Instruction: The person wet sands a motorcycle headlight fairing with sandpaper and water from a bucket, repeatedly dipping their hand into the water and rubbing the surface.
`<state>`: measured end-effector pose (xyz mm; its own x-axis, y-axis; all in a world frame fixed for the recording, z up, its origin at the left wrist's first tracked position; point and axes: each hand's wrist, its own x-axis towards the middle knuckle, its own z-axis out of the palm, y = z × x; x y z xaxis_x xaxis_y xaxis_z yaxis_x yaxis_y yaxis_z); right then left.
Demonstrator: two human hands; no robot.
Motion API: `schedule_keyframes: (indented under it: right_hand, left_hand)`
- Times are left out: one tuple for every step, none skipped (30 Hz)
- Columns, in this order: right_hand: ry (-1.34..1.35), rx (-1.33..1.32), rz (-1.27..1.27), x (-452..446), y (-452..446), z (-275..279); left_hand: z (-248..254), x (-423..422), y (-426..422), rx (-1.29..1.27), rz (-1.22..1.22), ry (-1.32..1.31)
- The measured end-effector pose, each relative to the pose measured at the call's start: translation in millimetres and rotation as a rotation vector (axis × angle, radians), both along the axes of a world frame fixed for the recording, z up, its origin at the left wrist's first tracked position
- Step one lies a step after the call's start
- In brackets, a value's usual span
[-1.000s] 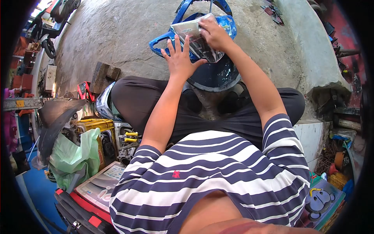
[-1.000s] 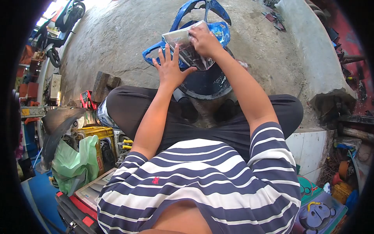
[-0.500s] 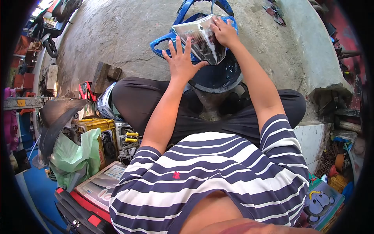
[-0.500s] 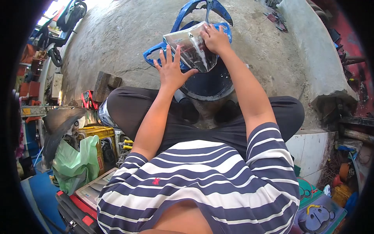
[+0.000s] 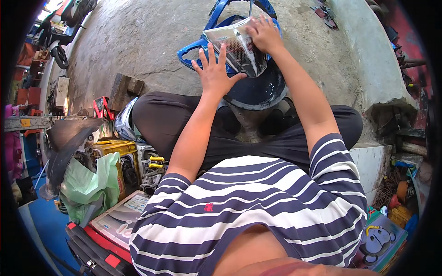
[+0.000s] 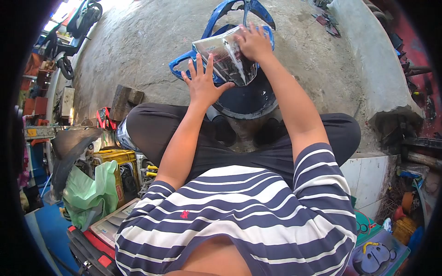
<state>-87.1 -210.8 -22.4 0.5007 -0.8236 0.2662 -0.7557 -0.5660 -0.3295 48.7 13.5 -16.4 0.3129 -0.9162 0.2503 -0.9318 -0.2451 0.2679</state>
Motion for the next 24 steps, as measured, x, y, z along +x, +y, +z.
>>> schedule_keyframes:
  right_hand:
    - [-0.01,-0.044,0.106,-0.3,6.2,2.9]
    - [-0.019,-0.085,0.213,-1.8,12.8,5.5]
    - [-0.002,-0.067,0.208,-3.4,16.2,4.3]
    - [0.011,-0.053,0.205,-2.6,18.3,4.6]
    - [0.022,-0.04,0.203,-0.9,19.0,6.2]
    - [-0.021,0.085,0.088,-1.2,15.8,10.1]
    - [-0.01,0.094,-0.006,-2.7,11.2,7.7]
    - [0.002,0.104,-0.1,-5.2,7.4,4.4]
    - [0.014,0.116,-0.195,-4.8,8.3,7.9]
    - [0.008,0.12,-0.212,-11.2,14.9,11.0]
    - [-0.033,0.073,-0.194,-16.2,22.3,7.2]
    - [-0.07,0.029,-0.178,-24.9,28.4,-1.4]
    - [-0.104,-0.016,-0.159,-34.9,37.0,-4.1]
    - [-0.124,-0.015,-0.145,-49.8,49.4,-6.6]
    - [-0.145,-0.015,-0.129,-66.3,70.1,-2.5]
    - [-0.168,-0.015,-0.109,-79.4,89.4,1.3]
    - [-0.168,0.079,-0.177,-91.5,108.1,-2.8]
    - [-0.169,0.176,-0.25,-99.0,121.8,-11.7]
    - [-0.097,0.332,-0.246,-99.9,126.8,-20.3]
    - [-0.022,0.491,-0.244,-101.4,132.3,-28.9]
    - [0.053,0.646,-0.24,-103.5,137.4,-37.0]
    - [0.116,0.618,-0.202,-101.4,141.5,-43.4]
    - [0.176,0.584,-0.161,-94.5,142.7,-49.4]
    - [0.236,0.549,-0.116,-89.0,141.5,-57.9]
  left_hand:
    - [-1.5,-0.8,-0.1,-0.001,0.001,-0.001]
    - [-3.4,-2.2,0.0,-0.001,0.001,-0.007]
    - [-4.2,-2.3,-0.1,-0.001,0.002,-0.015]
    - [-4.1,-1.5,0.0,-0.005,0.007,-0.026]
    - [-3.5,-1.2,0.7,0.004,0.007,-0.02]
    - [-2.7,-1.5,0.7,0.011,0.006,-0.014]
    - [-1.5,-1.4,-0.2,0.015,0.006,-0.01]
    - [-0.7,-1.7,-0.1,0.014,0.008,-0.007]
    - [0.6,-2.2,0.4,0.013,0.01,-0.003]
    - [1.4,-1.7,0.6,0.013,0.011,0.001]
    - [1.8,0.8,0.6,0.011,0.003,0.006]
    - [5.0,3.5,1.0,0.012,-0.006,0.015]
    - [5.3,5.9,1.2,0.012,-0.014,0.026]
    - [2.0,9.1,0.6,-0.008,-0.024,0.039]
    - [-2.0,13.6,-0.5,-0.029,-0.032,0.051]
    - [-4.3,17.5,-1.8,-0.051,-0.037,0.06]
    - [-4.6,20.2,-2.7,-0.068,-0.034,0.073]
    - [-4.0,21.4,-2.9,-0.081,-0.037,0.084]
    - [-4.1,21.3,-2.8,-0.092,-0.044,0.097]
    - [-4.1,21.5,-3.6,-0.092,-0.043,0.088]
    - [-6.4,21.5,-3.0,-0.082,-0.044,0.083]
    - [-7.4,22.5,-4.7,-0.078,-0.044,0.076]
    - [-7.3,23.7,-8.2,-0.08,-0.041,0.066]
    - [-5.7,23.5,-8.5,-0.079,-0.041,0.071]
